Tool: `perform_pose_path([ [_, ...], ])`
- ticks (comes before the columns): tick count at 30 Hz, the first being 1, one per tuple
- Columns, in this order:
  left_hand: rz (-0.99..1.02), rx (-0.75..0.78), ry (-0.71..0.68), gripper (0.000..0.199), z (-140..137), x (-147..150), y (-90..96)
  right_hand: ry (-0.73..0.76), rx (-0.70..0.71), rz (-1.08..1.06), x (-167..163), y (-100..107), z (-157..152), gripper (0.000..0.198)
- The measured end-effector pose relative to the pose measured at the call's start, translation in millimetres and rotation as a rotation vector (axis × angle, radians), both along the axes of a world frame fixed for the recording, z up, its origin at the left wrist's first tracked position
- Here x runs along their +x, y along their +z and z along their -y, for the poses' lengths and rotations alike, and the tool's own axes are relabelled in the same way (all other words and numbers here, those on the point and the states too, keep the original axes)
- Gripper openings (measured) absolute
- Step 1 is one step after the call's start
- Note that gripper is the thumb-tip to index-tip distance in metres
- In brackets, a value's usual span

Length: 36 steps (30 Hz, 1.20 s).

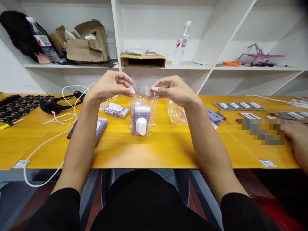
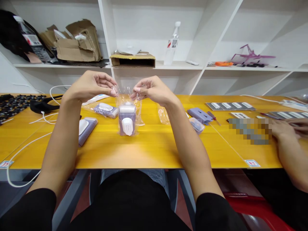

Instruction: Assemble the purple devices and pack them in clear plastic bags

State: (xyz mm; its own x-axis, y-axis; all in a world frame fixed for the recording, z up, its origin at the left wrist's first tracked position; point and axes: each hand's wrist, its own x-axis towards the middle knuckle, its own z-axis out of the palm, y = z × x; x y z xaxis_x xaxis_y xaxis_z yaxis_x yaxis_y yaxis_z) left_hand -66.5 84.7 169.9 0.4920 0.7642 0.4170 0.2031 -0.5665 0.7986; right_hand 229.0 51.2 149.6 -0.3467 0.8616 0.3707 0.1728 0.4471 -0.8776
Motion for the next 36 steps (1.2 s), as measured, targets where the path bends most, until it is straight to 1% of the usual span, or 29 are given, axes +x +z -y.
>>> perform_pose_path([
  [5,-0.062,0.036,-0.057,0.045,-2.8,3.1,-2.3,0.016,0.008,0.014,12.2,4.5,1.3,0.04],
  [10,-0.028,0.129,0.06,0.033,-1.5,5.6,-4.2,0.006,0.049,0.059,25.7,9.3,1.3,0.037],
  [13,-0.054,0.13,0.067,0.032,0.8,4.0,-2.7,-0.004,0.071,0.085,29.6,11.9,2.8,0.037],
  [16,-0.099,0.116,0.026,0.032,3.4,1.7,-0.1,-0.013,0.06,0.094,29.2,13.8,5.3,0.04],
  [19,-0.097,0.109,0.008,0.032,3.3,-0.6,1.1,-0.019,0.032,0.076,27.0,13.8,6.4,0.041],
  [25,-0.093,0.087,0.051,0.029,-0.1,-2.9,-0.2,-0.055,0.006,-0.026,23.6,7.0,-0.2,0.045],
  [29,-0.117,0.089,0.097,0.029,5.1,-0.5,2.0,-0.072,0.035,0.004,19.8,3.0,-5.3,0.055],
  [33,-0.139,0.116,0.107,0.033,9.5,-0.5,5.5,-0.08,0.095,0.039,16.7,2.7,-5.8,0.051],
  [36,-0.149,0.125,0.095,0.029,8.0,-3.1,6.1,-0.086,0.123,0.063,17.7,3.8,-4.0,0.048],
])
